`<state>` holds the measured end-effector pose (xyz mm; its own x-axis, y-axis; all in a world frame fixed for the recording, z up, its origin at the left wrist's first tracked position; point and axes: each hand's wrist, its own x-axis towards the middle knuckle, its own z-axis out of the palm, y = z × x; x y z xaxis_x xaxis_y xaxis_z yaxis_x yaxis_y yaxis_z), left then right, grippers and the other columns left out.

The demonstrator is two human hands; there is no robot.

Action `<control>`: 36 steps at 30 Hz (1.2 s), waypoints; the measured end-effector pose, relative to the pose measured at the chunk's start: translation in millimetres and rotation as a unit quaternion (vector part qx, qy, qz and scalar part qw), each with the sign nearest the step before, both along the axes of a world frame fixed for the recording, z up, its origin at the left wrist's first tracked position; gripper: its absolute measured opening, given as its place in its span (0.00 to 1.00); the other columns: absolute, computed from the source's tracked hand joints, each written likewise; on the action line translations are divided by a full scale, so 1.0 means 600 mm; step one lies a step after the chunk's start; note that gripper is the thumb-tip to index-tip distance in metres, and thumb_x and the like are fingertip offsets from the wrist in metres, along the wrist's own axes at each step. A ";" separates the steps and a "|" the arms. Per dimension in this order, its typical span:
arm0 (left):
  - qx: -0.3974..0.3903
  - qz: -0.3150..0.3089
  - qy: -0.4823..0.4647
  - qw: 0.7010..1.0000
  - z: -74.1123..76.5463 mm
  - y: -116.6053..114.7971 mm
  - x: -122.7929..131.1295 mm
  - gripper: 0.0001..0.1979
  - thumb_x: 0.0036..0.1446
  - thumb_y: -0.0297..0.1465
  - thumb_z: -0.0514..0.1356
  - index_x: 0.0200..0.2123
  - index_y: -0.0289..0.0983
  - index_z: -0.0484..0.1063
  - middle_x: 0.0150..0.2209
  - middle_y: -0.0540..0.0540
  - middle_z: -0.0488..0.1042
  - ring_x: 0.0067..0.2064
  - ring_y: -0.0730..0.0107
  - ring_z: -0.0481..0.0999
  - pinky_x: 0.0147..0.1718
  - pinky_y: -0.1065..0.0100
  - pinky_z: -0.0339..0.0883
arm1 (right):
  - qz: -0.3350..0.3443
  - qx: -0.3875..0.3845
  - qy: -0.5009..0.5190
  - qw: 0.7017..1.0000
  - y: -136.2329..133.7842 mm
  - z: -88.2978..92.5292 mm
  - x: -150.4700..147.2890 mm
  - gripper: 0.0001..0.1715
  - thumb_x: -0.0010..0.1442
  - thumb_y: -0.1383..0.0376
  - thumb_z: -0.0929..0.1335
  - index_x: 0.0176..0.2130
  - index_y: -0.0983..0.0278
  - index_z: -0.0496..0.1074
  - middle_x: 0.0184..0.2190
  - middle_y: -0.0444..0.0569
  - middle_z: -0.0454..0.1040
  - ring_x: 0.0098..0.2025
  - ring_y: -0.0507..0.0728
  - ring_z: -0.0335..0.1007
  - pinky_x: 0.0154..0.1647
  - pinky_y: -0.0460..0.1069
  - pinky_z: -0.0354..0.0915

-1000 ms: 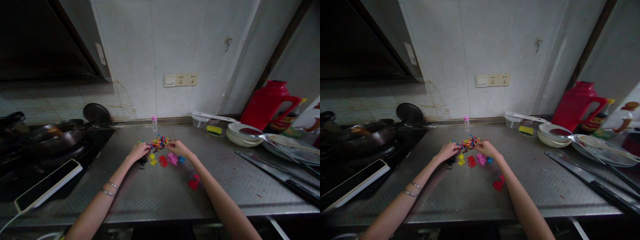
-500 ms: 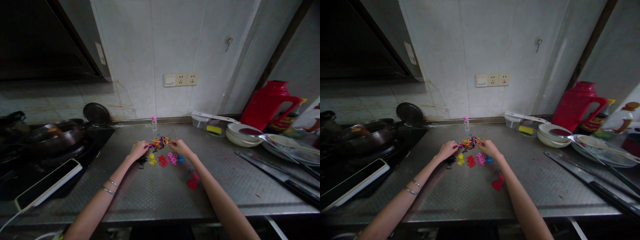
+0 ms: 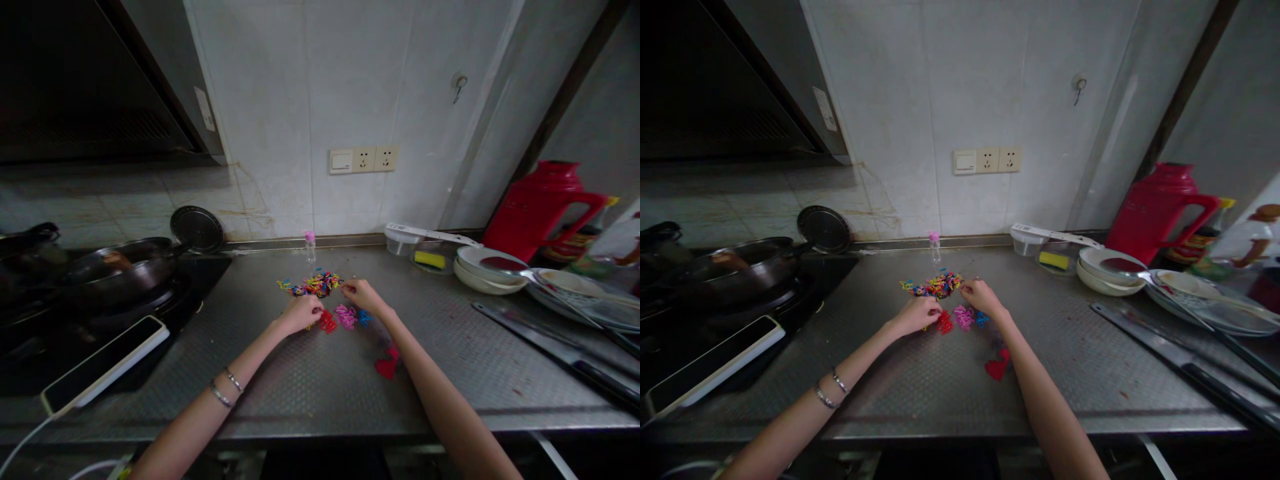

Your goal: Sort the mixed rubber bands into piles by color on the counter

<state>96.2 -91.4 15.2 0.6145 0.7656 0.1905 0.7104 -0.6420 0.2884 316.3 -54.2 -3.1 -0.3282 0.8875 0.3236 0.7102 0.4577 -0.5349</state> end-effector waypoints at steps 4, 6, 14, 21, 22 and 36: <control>-0.017 0.001 -0.014 1.000 -0.007 -0.006 0.009 0.11 0.50 0.31 0.54 0.33 0.38 0.75 0.31 0.44 0.74 0.32 0.69 0.71 0.31 0.71 0.59 | -0.013 -0.016 -0.020 1.000 -0.004 0.004 -0.001 0.15 0.53 0.65 0.61 0.38 0.64 0.73 0.27 0.47 0.73 0.29 0.50 0.65 0.31 0.42 0.57; -0.044 -0.007 -0.049 0.998 -0.008 -0.002 0.007 0.11 0.49 0.30 0.54 0.33 0.37 0.75 0.30 0.45 0.75 0.31 0.70 0.70 0.31 0.72 0.60 | -0.034 -0.024 -0.042 0.998 -0.008 0.008 -0.004 0.16 0.53 0.65 0.61 0.41 0.63 0.72 0.27 0.46 0.73 0.29 0.50 0.65 0.30 0.42 0.57; -0.139 0.055 -0.200 0.968 0.007 0.037 -0.050 0.13 0.47 0.32 0.55 0.32 0.31 0.75 0.31 0.43 0.76 0.31 0.69 0.72 0.32 0.71 0.63 | -0.051 -0.012 -0.105 0.993 -0.011 0.018 -0.031 0.14 0.53 0.66 0.61 0.39 0.60 0.71 0.35 0.46 0.73 0.35 0.51 0.66 0.32 0.41 0.56; -0.109 0.154 -0.206 0.960 0.001 0.070 -0.114 0.12 0.45 0.33 0.56 0.28 0.31 0.76 0.28 0.42 0.77 0.31 0.65 0.73 0.32 0.69 0.63 | -0.058 -0.043 -0.184 0.980 0.005 0.016 -0.063 0.13 0.51 0.61 0.64 0.38 0.59 0.71 0.37 0.47 0.73 0.39 0.55 0.68 0.33 0.44 0.59; -0.104 0.168 -0.213 0.957 -0.003 0.072 -0.119 0.12 0.45 0.32 0.56 0.28 0.31 0.76 0.28 0.42 0.77 0.31 0.65 0.73 0.32 0.69 0.63 | -0.067 -0.043 -0.192 0.978 0.005 0.016 -0.067 0.13 0.51 0.60 0.64 0.38 0.59 0.71 0.37 0.48 0.73 0.39 0.55 0.68 0.34 0.44 0.59; -0.103 0.227 -0.265 0.932 -0.029 0.070 -0.127 0.11 0.43 0.32 0.57 0.27 0.31 0.76 0.27 0.42 0.76 0.30 0.65 0.74 0.31 0.69 0.63 | -0.181 -0.077 -0.189 0.962 0.002 0.012 -0.089 0.16 0.53 0.54 0.63 0.37 0.61 0.70 0.38 0.52 0.72 0.40 0.56 0.69 0.35 0.46 0.61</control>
